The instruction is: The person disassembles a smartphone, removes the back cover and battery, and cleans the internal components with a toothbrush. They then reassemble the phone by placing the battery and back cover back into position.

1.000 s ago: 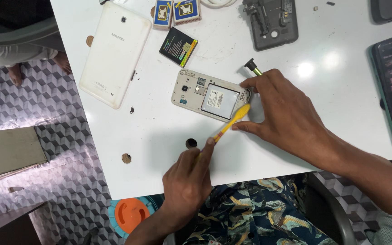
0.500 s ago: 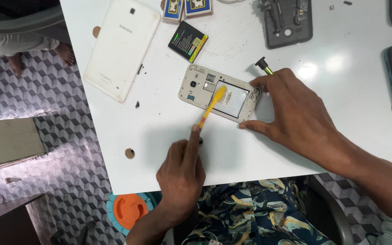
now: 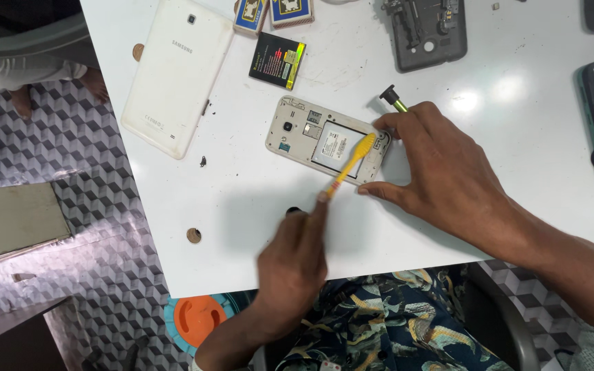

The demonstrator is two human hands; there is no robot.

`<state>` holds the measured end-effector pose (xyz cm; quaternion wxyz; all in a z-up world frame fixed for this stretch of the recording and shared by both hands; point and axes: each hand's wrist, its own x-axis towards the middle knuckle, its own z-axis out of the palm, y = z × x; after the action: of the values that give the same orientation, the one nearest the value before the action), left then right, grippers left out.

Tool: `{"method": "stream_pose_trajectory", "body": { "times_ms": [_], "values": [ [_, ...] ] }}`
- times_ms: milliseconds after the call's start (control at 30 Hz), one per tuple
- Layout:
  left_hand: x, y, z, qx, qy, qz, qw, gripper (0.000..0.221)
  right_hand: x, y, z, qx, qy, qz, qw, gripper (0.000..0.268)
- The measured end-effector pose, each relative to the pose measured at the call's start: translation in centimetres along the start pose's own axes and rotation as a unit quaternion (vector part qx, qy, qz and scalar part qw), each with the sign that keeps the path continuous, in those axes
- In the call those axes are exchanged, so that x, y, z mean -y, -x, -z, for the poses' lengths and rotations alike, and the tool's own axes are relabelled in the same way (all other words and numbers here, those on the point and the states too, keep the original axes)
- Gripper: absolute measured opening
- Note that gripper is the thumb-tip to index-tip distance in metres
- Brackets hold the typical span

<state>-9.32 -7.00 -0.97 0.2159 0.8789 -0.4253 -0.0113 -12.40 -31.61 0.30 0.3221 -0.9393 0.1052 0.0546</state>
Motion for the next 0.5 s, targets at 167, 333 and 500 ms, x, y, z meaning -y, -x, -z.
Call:
{"method": "stream_pose_trajectory", "body": {
  "times_ms": [167, 333, 500],
  "values": [
    [0.5, 0.7, 1.5, 0.026, 0.052, -0.011, 0.998, 0.052, 0.0, 0.2, -0.1, -0.032, 0.0, 0.025, 0.999, 0.083],
    [1.4, 1.6, 3.2, 0.038, -0.009, 0.078, 0.996, 0.047, 0.0, 0.2, -0.3, -0.028, 0.006, 0.024, 0.999, 0.085],
    [0.7, 1.2, 2.2, 0.025, -0.032, 0.016, 0.999, 0.044, 0.1, 0.3, -0.3, -0.041, 0.012, 0.034, 0.999, 0.084]
  ]
}}
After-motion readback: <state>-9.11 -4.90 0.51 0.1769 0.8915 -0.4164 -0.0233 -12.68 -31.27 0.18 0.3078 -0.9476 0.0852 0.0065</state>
